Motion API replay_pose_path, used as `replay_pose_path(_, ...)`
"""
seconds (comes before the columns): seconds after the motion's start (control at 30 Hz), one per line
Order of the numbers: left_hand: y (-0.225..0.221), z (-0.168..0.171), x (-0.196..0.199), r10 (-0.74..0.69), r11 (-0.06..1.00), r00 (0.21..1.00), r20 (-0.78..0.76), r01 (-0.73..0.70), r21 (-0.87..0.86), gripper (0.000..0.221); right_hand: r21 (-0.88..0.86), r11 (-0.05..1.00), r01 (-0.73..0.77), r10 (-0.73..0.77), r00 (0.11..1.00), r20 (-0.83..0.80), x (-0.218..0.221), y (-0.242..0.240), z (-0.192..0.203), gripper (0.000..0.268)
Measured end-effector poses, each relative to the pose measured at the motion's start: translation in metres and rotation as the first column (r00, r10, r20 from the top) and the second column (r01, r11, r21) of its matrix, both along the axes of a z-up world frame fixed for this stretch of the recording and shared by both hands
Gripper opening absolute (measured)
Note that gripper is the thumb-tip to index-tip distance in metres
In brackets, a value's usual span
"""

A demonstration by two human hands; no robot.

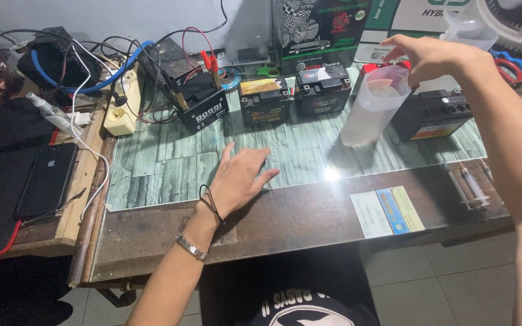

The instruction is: Opening the top cover of a lead-acid battery using a screwdriver and a utility knife to access the cells.

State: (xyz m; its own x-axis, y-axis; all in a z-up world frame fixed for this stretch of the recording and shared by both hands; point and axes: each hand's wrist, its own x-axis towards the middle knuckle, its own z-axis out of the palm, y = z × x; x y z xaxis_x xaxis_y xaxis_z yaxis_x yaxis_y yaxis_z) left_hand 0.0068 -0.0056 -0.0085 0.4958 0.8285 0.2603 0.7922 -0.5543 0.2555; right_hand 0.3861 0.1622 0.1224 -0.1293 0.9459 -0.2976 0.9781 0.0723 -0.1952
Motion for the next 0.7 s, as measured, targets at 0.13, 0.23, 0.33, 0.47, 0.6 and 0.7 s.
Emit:
replay_pose_path(0.13, 0.0, -0.003, 0.002, -0.017, 0.995, 0.999, -0.034, 0.021, 0.102, 0.042, -0.04, 0.998, -0.054, 0.054, 0.999, -0.007, 0.011, 0.02, -0.02, 0.111)
replay_pose_path(0.23, -0.001, -0.004, 0.003, -0.02, 0.992, 0.999, -0.05, 0.026, 0.122, 0.044, -0.059, 0.995, -0.08, 0.079, 0.997, -0.017, 0.02, 0.035, -0.037, 0.114)
replay_pose_path(0.33, -0.002, -0.002, 0.003, -0.021, 0.992, 0.998, -0.065, 0.029, 0.125, 0.045, -0.031, 0.988, -0.151, 0.152, 0.988, 0.032, 0.029, 0.05, -0.051, 0.115)
replay_pose_path(0.47, -0.002, -0.001, 0.003, -0.021, 0.991, 0.997, -0.072, 0.03, 0.13, 0.045, 0.023, 0.976, -0.216, 0.214, 0.975, 0.066, 0.038, 0.058, -0.061, 0.121)
replay_pose_path(0.6, -0.002, -0.001, 0.003, -0.022, 0.992, 0.998, -0.064, 0.029, 0.122, 0.047, 0.037, 0.976, -0.213, 0.212, 0.976, 0.044, 0.034, 0.052, -0.056, 0.117)
replay_pose_path(0.7, -0.002, 0.0, 0.004, -0.017, 0.991, 0.997, -0.069, 0.026, 0.129, 0.046, 0.033, 0.977, -0.209, 0.207, 0.977, 0.056, 0.031, 0.053, -0.052, 0.106)
